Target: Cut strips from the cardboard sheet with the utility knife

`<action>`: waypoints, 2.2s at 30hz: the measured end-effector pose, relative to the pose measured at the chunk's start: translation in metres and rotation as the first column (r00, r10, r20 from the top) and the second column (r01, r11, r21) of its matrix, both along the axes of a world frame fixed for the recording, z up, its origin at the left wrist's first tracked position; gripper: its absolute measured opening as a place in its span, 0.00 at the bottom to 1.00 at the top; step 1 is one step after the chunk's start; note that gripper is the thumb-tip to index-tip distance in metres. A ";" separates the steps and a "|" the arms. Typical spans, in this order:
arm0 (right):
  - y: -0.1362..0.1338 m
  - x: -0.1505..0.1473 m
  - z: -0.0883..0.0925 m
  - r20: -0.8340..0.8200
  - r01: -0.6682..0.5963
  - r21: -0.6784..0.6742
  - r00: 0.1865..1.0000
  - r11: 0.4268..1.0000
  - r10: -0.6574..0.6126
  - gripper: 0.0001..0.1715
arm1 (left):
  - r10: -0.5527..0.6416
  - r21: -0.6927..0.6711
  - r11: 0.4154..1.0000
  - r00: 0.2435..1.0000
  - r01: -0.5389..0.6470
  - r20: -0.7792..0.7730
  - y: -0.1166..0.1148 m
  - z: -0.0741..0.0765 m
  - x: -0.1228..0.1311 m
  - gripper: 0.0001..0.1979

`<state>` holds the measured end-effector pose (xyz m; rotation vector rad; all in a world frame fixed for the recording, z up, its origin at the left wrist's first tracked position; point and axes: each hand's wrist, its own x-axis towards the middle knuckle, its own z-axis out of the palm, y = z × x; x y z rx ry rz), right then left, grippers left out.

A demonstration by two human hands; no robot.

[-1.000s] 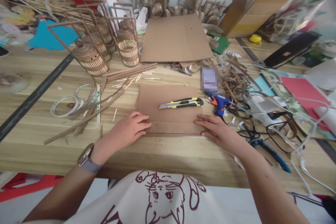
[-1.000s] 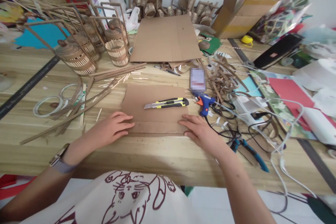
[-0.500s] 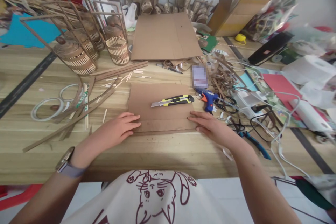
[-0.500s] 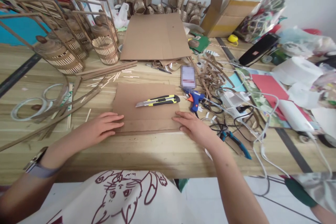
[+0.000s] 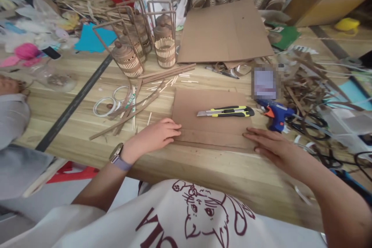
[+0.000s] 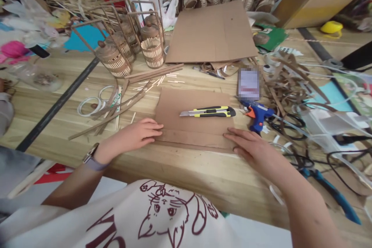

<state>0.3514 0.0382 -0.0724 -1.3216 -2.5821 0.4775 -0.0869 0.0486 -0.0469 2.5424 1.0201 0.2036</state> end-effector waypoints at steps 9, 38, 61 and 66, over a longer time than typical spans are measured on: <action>0.000 0.006 -0.009 -0.017 -0.002 0.041 1.000 0.999 0.003 0.26 | -0.013 -0.039 0.999 1.000 0.013 -0.006 -0.001 0.001 -0.011 0.17; -0.010 -0.013 0.019 0.075 0.005 -0.032 0.997 0.999 -0.003 0.29 | -0.010 0.023 1.000 0.999 0.010 -0.036 0.003 -0.012 -0.017 0.19; -0.010 -0.015 0.019 0.095 0.015 -0.016 0.995 1.000 -0.013 0.27 | -0.013 0.040 0.999 0.998 0.015 -0.064 0.001 -0.003 -0.010 0.21; -0.010 -0.015 0.017 0.101 0.021 -0.007 0.995 1.000 -0.021 0.27 | -0.006 0.045 0.999 0.998 0.010 -0.068 -0.001 -0.003 -0.009 0.22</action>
